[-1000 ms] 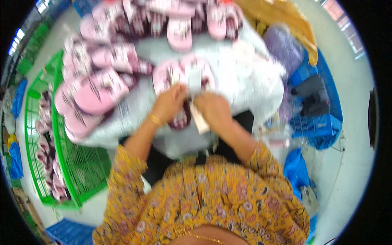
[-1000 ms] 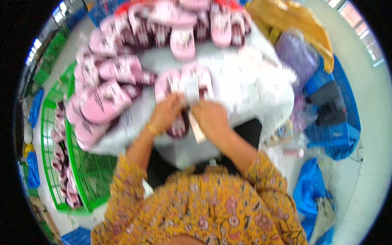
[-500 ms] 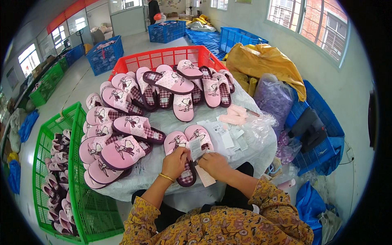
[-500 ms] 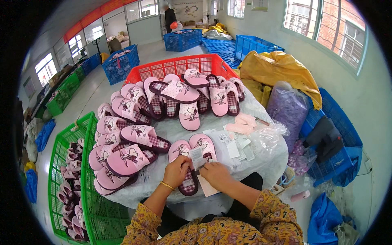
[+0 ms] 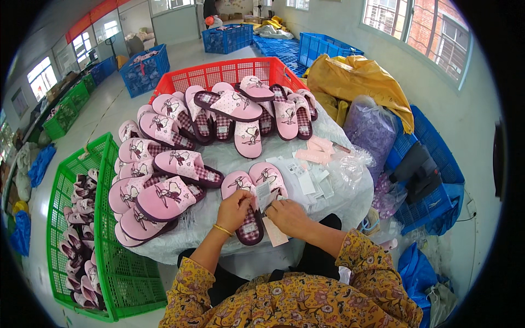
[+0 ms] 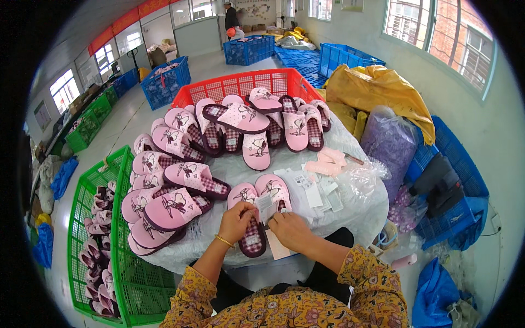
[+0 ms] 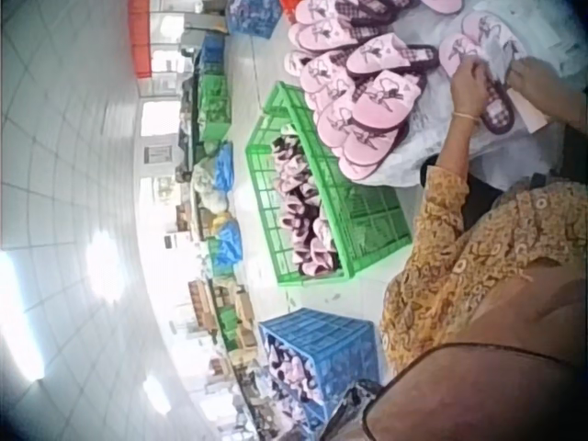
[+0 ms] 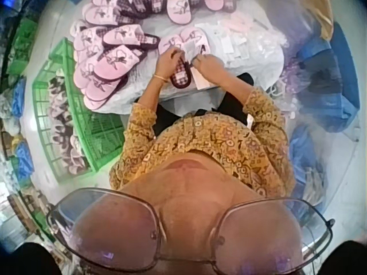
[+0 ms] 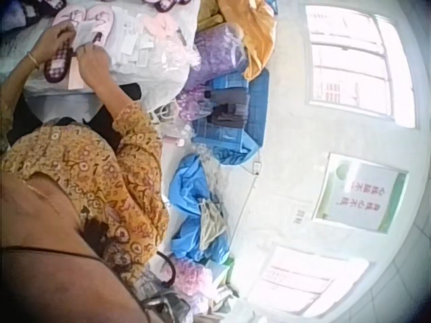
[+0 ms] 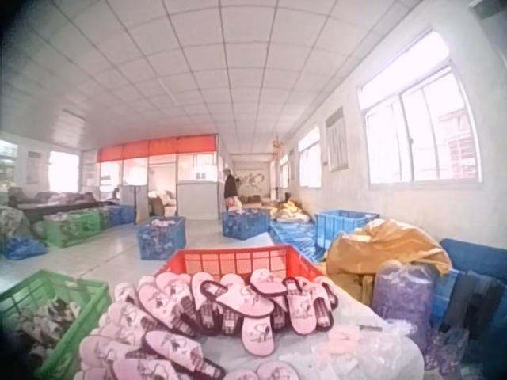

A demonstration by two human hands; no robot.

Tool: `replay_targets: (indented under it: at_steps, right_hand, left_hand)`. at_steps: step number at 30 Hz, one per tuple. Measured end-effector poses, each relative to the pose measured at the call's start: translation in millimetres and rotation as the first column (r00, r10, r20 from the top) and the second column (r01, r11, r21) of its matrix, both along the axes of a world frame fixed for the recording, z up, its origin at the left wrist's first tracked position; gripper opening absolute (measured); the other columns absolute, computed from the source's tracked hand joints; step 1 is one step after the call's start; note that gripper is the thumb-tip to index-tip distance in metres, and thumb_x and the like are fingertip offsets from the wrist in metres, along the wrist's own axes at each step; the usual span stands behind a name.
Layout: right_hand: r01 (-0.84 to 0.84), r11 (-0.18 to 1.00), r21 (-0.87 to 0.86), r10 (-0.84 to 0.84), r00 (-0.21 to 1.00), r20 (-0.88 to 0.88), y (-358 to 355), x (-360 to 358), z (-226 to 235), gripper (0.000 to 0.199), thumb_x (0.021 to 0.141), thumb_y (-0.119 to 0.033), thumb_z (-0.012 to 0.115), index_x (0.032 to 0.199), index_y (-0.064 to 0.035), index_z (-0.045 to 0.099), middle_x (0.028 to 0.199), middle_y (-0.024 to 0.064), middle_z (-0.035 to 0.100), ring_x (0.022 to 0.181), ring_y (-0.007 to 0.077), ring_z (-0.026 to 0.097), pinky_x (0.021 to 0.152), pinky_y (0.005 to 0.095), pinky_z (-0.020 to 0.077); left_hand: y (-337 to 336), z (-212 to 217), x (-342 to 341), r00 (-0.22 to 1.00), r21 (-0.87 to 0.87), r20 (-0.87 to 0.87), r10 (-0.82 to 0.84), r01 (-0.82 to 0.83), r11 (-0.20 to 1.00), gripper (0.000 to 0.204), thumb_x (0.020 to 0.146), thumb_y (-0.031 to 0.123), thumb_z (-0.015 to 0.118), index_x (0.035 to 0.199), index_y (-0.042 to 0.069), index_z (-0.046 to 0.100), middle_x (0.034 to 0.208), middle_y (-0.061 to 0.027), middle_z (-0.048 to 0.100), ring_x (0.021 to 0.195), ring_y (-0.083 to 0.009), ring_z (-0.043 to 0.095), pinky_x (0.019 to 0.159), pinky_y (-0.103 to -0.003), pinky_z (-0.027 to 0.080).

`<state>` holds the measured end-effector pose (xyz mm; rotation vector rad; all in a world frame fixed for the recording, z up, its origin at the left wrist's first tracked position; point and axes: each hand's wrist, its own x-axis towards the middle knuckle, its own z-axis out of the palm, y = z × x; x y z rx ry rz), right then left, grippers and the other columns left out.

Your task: The person sits on the floor and attaches paper labels to pairs of pink slippers with cartoon designs. They pick up slippers from nearby crates, affix labels, and place the labeled pairs back into the crates.

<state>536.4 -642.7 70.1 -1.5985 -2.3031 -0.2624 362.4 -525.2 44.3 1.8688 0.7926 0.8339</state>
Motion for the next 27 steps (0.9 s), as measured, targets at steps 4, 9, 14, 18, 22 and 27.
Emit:
replay_targets:
  at_steps: [4,9,14,18,22,27]
  right_hand:
    - [0.02,0.999,0.032,-0.016,0.995,-0.103,-1,1,-3,0.009,0.08,-0.015,0.055,0.084,-0.0071,0.055,0.082,0.0091,0.054,0.076,0.0259,0.058,0.068,0.0375,0.0466]
    - [0.225,0.969,-0.105,-0.248,0.884,-0.395,-3,-8,1,0.01,0.084,-0.018,0.053,0.088,-0.0094,0.055,0.083,0.0101,0.053,0.077,0.029,0.057,0.065,0.0418,0.0469]
    - [0.188,0.982,0.026,-0.167,0.922,-0.348,14,5,-19,0.01,0.085,-0.019,0.053,0.086,-0.0091,0.055,0.084,0.0098,0.053,0.079,0.0306,0.055,0.065,0.0426,0.0468]
    - [0.313,0.95,0.003,-0.253,0.774,-0.58,11,-1,14,0.012,0.085,-0.017,0.057,0.089,-0.0061,0.054,0.088,0.0114,0.056,0.076,0.0338,0.058,0.065,0.043,0.0462]
    - [0.334,0.943,0.008,-0.275,0.79,-0.548,11,-13,14,0.01,0.084,-0.015,0.058,0.09,-0.0072,0.055,0.087,0.0122,0.056,0.077,0.0339,0.057,0.067,0.0439,0.046]
    - [0.333,0.941,-0.051,-0.29,0.724,-0.626,23,-8,4,0.011,0.087,-0.015,0.056,0.093,-0.006,0.054,0.089,0.0134,0.056,0.079,0.035,0.057,0.068,0.043,0.0456]
  left_hand:
    - [3,0,1,0.997,-0.151,0.068,-0.031,0.041,0.988,0.01,0.088,0.006,0.057,0.097,0.002,0.06,0.075,-0.0021,0.062,0.064,-0.0085,0.055,0.059,-0.024,0.046]
    - [3,-4,2,0.995,-0.154,0.087,-0.055,0.068,0.986,0.013,0.088,0.011,0.058,0.097,0.002,0.06,0.077,-0.0017,0.062,0.064,-0.0083,0.055,0.059,-0.025,0.046]
    - [0,12,6,0.996,-0.084,-0.083,-0.043,0.036,0.996,0.019,0.089,0.019,0.057,0.097,0.002,0.061,0.075,-0.0038,0.062,0.066,-0.0088,0.057,0.061,-0.026,0.048]
    - [3,13,2,0.975,-0.341,0.187,-0.121,0.18,0.923,0.011,0.09,0.01,0.055,0.093,0.002,0.061,0.079,-0.0012,0.063,0.065,-0.0065,0.054,0.06,-0.021,0.045]
    - [8,8,3,0.914,-0.54,0.403,-0.053,0.284,0.793,0.007,0.091,0.009,0.055,0.091,0.003,0.059,0.081,-0.0019,0.063,0.065,-0.0058,0.052,0.058,-0.018,0.042]
    - [20,2,-3,0.711,-0.635,0.672,0.206,0.41,0.655,0.005,0.092,0.004,0.053,0.096,0.003,0.055,0.083,-0.0056,0.061,0.065,-0.0068,0.052,0.052,-0.017,0.038]
